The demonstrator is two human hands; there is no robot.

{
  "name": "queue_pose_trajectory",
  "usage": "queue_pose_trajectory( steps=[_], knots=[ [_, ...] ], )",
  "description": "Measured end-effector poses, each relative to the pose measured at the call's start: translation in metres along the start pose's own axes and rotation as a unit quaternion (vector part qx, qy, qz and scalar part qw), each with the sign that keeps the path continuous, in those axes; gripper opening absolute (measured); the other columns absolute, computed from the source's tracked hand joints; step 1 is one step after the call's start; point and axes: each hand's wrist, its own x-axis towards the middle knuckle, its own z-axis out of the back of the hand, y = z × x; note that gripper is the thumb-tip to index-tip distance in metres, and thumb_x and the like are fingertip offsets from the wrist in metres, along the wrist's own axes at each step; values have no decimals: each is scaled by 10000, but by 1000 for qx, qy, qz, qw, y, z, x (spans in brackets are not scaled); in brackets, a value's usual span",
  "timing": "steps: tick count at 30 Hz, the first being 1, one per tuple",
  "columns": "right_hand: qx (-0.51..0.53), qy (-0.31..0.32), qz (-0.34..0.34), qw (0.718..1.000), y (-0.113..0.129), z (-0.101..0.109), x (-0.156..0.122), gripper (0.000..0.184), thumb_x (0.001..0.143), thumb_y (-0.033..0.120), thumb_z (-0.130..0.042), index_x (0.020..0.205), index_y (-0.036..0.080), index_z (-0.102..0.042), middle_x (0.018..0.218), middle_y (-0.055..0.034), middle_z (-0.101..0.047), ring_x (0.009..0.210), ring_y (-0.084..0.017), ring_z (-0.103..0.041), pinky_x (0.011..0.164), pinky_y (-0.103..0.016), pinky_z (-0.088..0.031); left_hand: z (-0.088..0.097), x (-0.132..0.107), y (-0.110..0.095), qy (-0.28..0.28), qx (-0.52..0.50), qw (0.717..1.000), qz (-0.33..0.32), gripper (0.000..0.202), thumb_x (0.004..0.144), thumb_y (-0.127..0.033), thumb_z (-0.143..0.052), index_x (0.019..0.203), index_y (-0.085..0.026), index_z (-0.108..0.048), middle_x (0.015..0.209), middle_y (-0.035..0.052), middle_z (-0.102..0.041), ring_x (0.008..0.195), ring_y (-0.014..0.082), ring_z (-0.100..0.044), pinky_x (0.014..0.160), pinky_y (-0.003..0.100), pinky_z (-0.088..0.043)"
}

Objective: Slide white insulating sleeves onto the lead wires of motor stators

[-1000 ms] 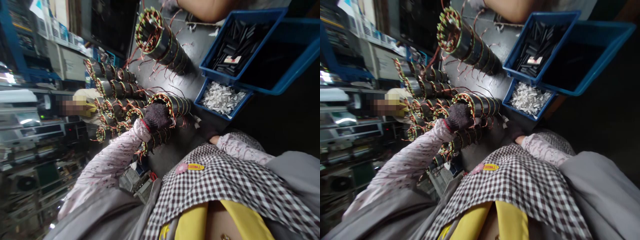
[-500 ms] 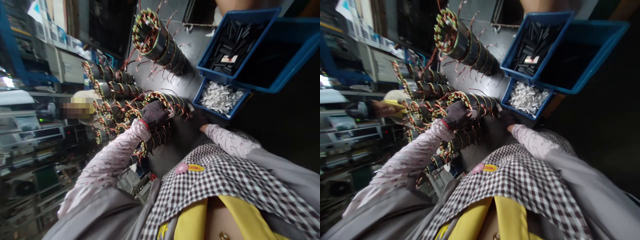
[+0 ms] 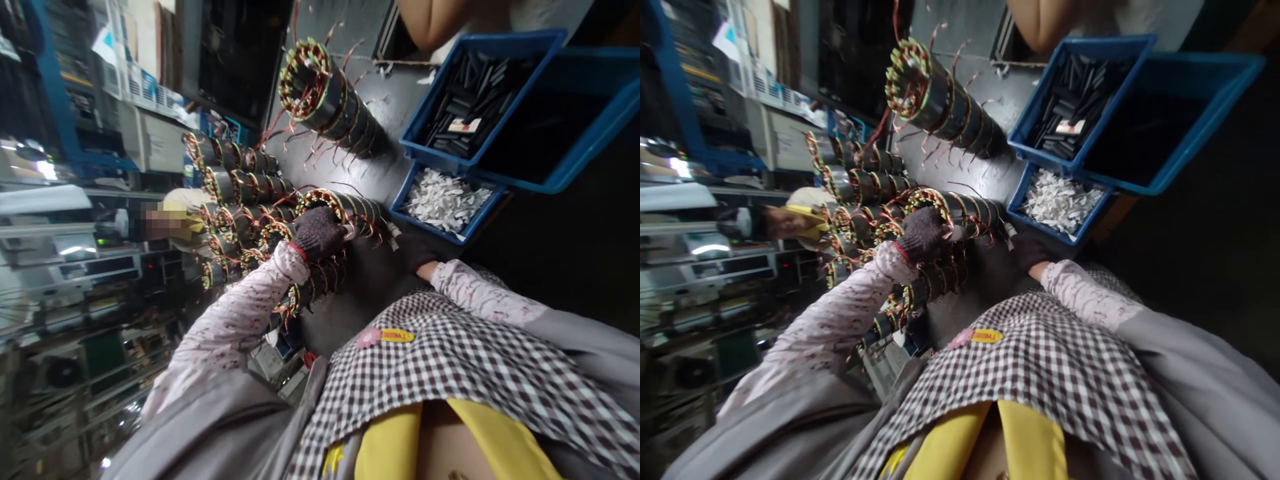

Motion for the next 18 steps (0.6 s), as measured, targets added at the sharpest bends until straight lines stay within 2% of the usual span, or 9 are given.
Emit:
queue_pose_trajectory(
  steps=[3,5,9,12,15,18],
  knots=[
    [-9,4,4,1000,7,6,-8,599,1114,284,-631,1707,215,-683,1450,-222,-834,1301,-338,-837,1137,-401,-635,-2,2,3,-16,-6,1000,-13,404,1013,-395,-652,1196,-167,-931,1141,165,-881,1119,320,-832,917,356,-613],
    [-16,8,3,1000,11,8,-12,578,1111,334,-669,1675,214,-713,1425,-237,-839,1283,-363,-844,1127,-433,-642,-4,3,4,-15,-6,1000,-15,390,1001,-393,-656,1168,-182,-938,1117,157,-882,1097,328,-834,895,365,-613],
    [-30,19,0,999,13,10,-14,645,1118,392,-685,1740,224,-650,1427,-262,-833,1265,-391,-850,1127,-500,-643,-5,4,4,-17,-9,1000,-17,393,995,-417,-667,1177,-208,-946,1123,146,-883,1133,337,-837,899,367,-616],
    [-30,18,6,999,2,5,-9,646,1159,325,-598,1799,237,-583,1463,-236,-826,1297,-349,-841,1164,-463,-622,-4,2,3,-19,-5,1000,-21,439,1002,-501,-688,1200,-206,-946,1123,155,-880,1135,356,-838,909,387,-625],
    [-21,12,16,1000,-15,-2,-1,670,1165,299,-610,1829,237,-542,1485,-209,-824,1316,-316,-829,1186,-397,-599,-2,3,6,-18,10,999,-41,512,990,-603,-710,1176,-188,-947,1112,189,-876,1123,400,-836,902,430,-625],
    [1,-3,24,1000,-23,-7,6,689,1146,280,-658,1825,236,-547,1442,-189,-846,1270,-286,-839,1166,-343,-598,-2,7,11,-26,18,998,-48,436,970,-508,-714,1168,-198,-947,1121,199,-884,1136,406,-837,888,419,-610]
  ],
)
